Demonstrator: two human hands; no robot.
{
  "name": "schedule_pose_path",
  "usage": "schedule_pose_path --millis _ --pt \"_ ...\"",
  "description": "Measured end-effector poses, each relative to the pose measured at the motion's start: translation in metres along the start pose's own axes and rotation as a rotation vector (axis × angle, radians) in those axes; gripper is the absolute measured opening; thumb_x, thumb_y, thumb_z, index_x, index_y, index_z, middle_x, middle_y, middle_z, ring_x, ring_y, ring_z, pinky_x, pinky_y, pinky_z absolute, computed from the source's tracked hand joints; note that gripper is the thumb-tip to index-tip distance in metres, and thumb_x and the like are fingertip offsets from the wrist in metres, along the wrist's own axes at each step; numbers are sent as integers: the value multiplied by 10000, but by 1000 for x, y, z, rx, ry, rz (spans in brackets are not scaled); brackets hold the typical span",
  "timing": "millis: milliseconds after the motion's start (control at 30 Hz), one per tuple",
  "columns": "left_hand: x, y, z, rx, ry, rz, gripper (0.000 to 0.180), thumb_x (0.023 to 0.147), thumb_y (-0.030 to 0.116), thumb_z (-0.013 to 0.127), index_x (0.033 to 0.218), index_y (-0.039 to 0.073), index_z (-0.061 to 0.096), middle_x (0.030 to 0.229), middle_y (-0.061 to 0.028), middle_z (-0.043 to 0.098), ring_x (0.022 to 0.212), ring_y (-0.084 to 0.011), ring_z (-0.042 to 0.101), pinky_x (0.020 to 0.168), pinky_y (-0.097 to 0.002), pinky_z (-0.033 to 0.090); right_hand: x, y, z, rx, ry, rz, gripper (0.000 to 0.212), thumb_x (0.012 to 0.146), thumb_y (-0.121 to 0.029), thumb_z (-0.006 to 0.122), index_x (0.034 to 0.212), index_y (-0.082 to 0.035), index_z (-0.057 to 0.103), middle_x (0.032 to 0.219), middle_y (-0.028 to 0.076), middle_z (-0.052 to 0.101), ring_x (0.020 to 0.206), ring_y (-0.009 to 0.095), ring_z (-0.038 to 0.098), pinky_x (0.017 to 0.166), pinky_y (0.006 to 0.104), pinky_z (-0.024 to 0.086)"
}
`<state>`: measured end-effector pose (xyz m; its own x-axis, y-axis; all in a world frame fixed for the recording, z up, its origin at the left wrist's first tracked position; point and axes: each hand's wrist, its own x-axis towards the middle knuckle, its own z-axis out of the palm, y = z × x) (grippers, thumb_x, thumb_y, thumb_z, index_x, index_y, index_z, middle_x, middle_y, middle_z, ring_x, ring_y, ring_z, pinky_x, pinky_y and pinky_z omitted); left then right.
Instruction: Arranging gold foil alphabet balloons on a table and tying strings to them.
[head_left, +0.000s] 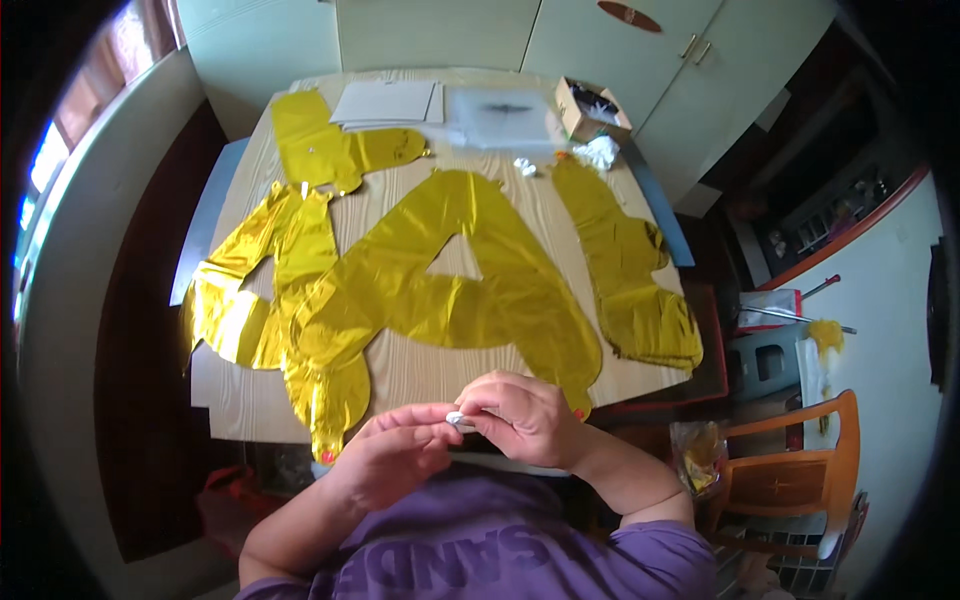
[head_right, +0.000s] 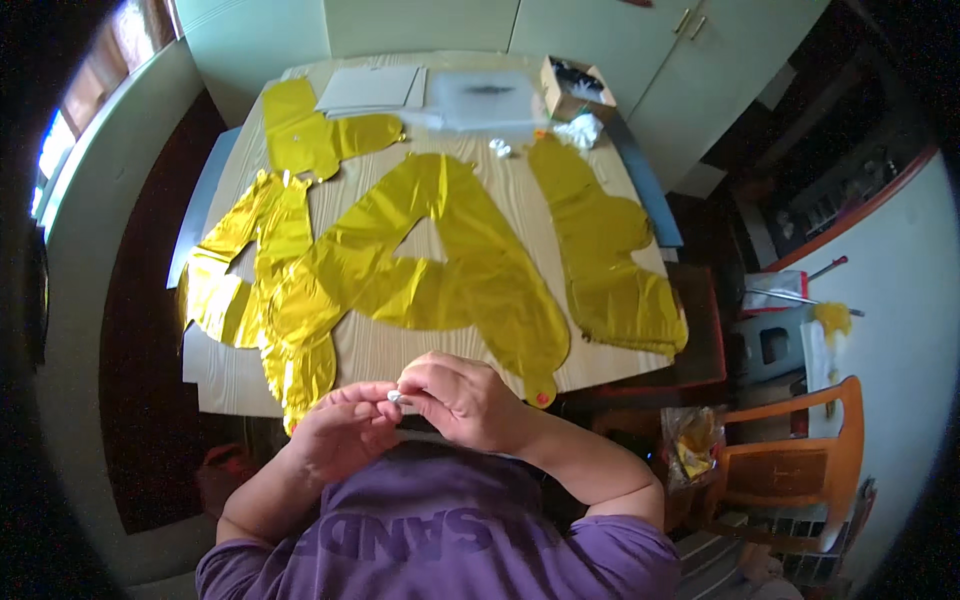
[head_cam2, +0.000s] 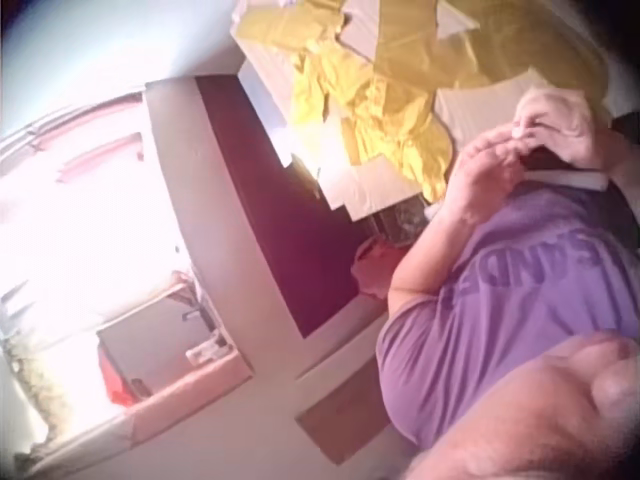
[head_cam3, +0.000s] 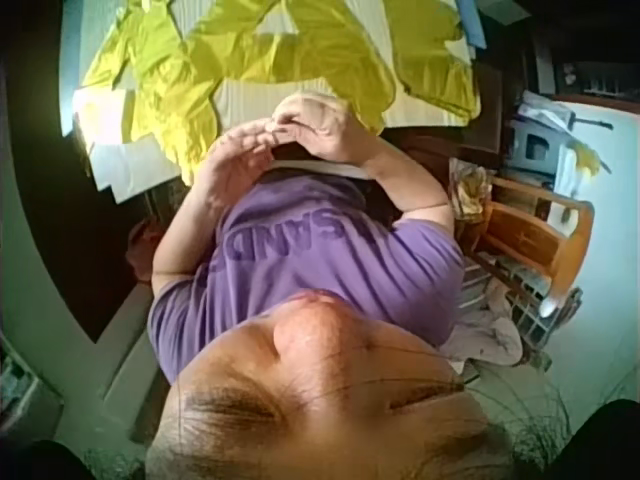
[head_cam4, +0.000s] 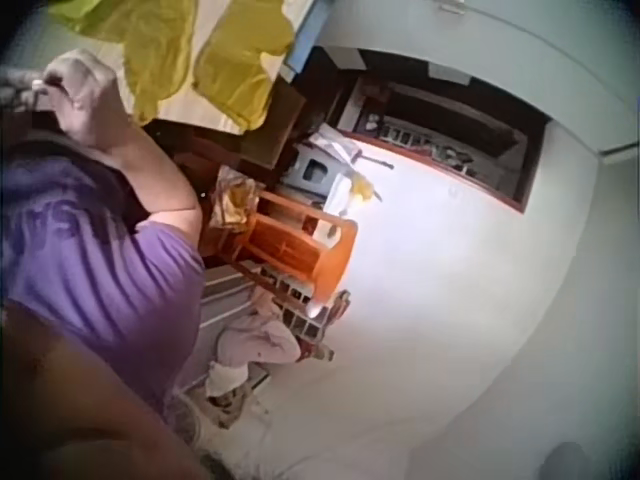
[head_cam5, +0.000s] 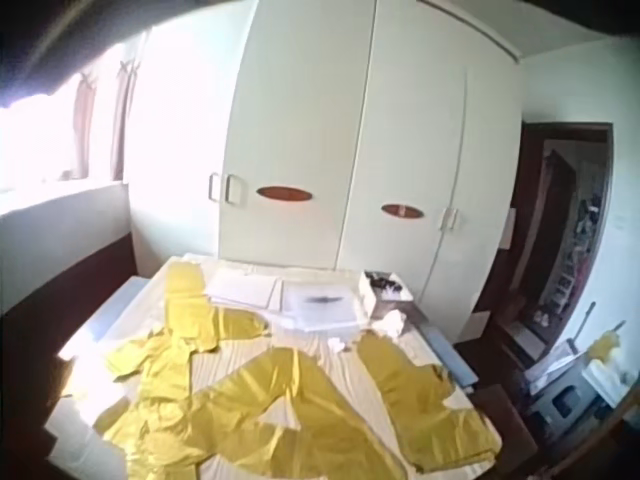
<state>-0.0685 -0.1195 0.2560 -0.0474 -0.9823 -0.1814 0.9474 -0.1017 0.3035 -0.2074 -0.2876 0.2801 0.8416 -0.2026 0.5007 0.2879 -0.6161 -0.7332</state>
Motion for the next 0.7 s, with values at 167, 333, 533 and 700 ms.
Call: schedule_pose_path --millis 167,333,533,700 --pt "-10 22 -1 455 239 203 346 893 33 590 1237 5 567 1082 -72 648 859 -97 557 746 -229 450 47 83 -69 361 114 516 54 917 -60 610 928 -10 623 818 36 667 711 87 623 665 233 530" --pt "-8 52 -5 855 371 328 262 904 55 621 1162 11 607 1024 -28 638 828 -34 536 720 -178 431 118 209 -147 -120 142 720 37 870 -30 620 879 6 615 748 35 635 671 84 611 624 240 519" --pt "-9 53 3 1124 380 270 198 899 97 640 1073 4 641 983 -34 657 793 -53 549 703 -207 440 172 291 -133 -796 97 611 83 759 -127 697 796 -52 700 779 140 690 783 266 673 704 370 521" --pt "-18 56 -4 1016 433 295 143 902 52 620 1027 4 668 917 -30 646 776 -75 559 714 -221 452 174 306 -131 -826 218 555 125 803 -184 656 844 -92 731 884 156 699 843 327 667 747 386 521"
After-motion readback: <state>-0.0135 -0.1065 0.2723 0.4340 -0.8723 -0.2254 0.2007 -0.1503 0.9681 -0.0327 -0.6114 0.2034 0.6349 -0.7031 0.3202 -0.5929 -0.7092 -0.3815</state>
